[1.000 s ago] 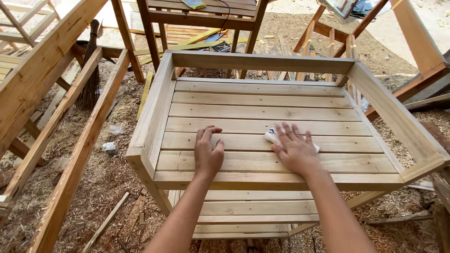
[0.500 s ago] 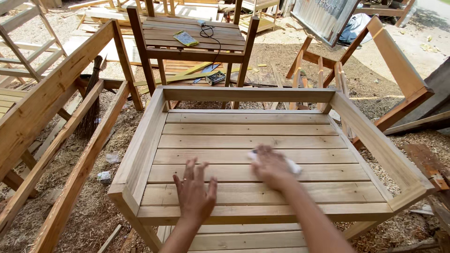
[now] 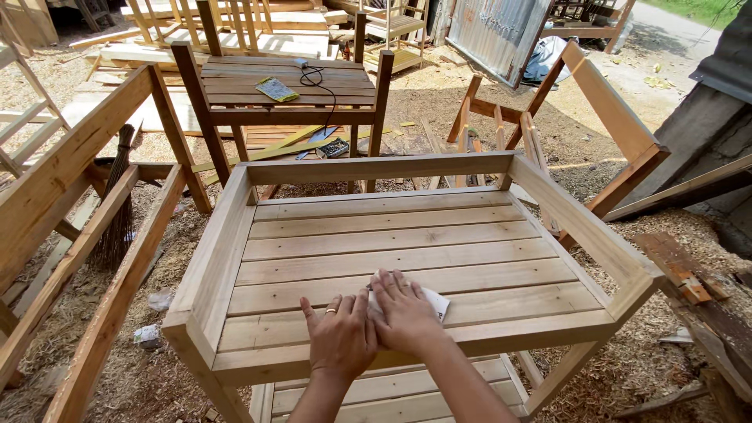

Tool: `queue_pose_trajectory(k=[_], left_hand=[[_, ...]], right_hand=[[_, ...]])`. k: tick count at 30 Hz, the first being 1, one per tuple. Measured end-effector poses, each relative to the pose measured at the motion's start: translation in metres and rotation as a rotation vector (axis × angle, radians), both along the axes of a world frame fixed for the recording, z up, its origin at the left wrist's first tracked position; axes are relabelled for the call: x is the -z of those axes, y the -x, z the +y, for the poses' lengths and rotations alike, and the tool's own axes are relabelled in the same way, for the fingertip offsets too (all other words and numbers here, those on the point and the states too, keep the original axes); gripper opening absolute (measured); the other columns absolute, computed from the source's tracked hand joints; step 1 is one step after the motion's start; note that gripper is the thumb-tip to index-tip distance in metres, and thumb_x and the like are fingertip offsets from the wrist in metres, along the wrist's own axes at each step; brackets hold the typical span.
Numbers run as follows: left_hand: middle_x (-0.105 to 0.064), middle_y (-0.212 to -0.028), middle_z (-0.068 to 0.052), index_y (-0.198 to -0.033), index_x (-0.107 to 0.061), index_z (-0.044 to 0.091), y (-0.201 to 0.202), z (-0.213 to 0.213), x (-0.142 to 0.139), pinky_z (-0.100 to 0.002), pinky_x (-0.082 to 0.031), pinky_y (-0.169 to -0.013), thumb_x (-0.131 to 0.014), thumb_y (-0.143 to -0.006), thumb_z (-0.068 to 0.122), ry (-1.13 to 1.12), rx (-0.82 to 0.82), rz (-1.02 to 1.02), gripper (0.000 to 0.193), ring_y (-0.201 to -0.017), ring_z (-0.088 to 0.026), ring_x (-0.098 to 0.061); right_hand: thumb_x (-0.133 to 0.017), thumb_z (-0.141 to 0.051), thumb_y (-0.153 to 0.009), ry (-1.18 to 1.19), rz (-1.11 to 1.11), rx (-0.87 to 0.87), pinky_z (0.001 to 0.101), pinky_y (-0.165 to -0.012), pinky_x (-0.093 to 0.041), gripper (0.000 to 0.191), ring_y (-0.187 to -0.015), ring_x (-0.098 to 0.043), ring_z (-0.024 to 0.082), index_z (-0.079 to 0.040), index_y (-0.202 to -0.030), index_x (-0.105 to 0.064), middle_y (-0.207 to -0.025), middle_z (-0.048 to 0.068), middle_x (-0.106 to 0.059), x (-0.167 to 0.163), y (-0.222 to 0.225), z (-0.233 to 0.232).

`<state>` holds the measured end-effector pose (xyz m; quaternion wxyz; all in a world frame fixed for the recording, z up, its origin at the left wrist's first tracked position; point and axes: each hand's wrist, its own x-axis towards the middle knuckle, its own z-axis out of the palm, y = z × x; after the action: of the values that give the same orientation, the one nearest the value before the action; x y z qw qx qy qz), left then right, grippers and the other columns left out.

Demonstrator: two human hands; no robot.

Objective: The person squeezes wood filler from a yellow packet onto the corner joint of a wooden furniture frame and presses it into the seam by hand. They then sand the filled joint and shelf edges with a piece of sandpaper and wipe the wood surfaces with a cloth.

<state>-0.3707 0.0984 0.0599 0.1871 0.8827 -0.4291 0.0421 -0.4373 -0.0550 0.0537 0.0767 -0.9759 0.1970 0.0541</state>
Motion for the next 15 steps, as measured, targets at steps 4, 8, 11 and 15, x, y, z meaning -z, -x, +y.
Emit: queue_pose_trajectory(k=[4,8,11,15], left_hand=[[-0.071,-0.111,-0.008,-0.134,-0.060,0.013,-0.029,-0.027,0.000,-0.078,-0.018,-0.111,-0.053,-0.088,0.026,0.144,0.008,-0.118,0.048,-0.114,-0.030,-0.065],[-0.072,-0.107,-0.010,-0.121,-0.064,0.010,-0.050,-0.053,-0.005,-0.076,-0.022,-0.112,-0.051,-0.093,0.025,0.145,-0.013,-0.110,0.035,-0.109,-0.032,-0.068],[-0.071,-0.112,-0.010,-0.113,-0.065,0.011,-0.072,-0.070,-0.015,-0.069,-0.026,-0.118,-0.048,-0.097,0.027,0.007,-0.032,-0.062,0.029,-0.110,-0.031,-0.068],[-0.071,-0.105,-0.012,-0.105,-0.066,0.011,-0.106,-0.094,-0.028,-0.057,-0.048,-0.097,-0.051,-0.096,0.029,0.140,-0.045,-0.106,0.025,-0.101,-0.033,-0.069]], right_hand=[[-0.031,-0.058,-0.101,0.034,0.009,0.105,0.0447,-0.125,-0.012,0.073,-0.157,-0.012,0.023,-0.019,-0.162,-0.020,-0.170,0.003,-0.015,-0.013,0.035,-0.028],[-0.031,-0.059,-0.101,0.170,-0.156,0.283,0.0451,-0.122,-0.021,0.070,-0.153,-0.023,0.024,-0.019,-0.158,-0.032,-0.165,0.003,-0.028,-0.018,0.077,-0.093],[-0.035,-0.062,-0.098,0.241,-0.249,0.326,0.0439,-0.122,-0.027,0.070,-0.150,-0.033,0.025,-0.020,-0.154,-0.044,-0.162,0.002,-0.039,-0.016,0.068,-0.120],[-0.039,-0.063,-0.098,0.252,-0.210,0.338,0.0465,-0.119,-0.026,0.069,-0.148,-0.035,0.025,-0.018,-0.149,-0.047,-0.158,0.002,-0.042,-0.025,0.022,-0.135]])
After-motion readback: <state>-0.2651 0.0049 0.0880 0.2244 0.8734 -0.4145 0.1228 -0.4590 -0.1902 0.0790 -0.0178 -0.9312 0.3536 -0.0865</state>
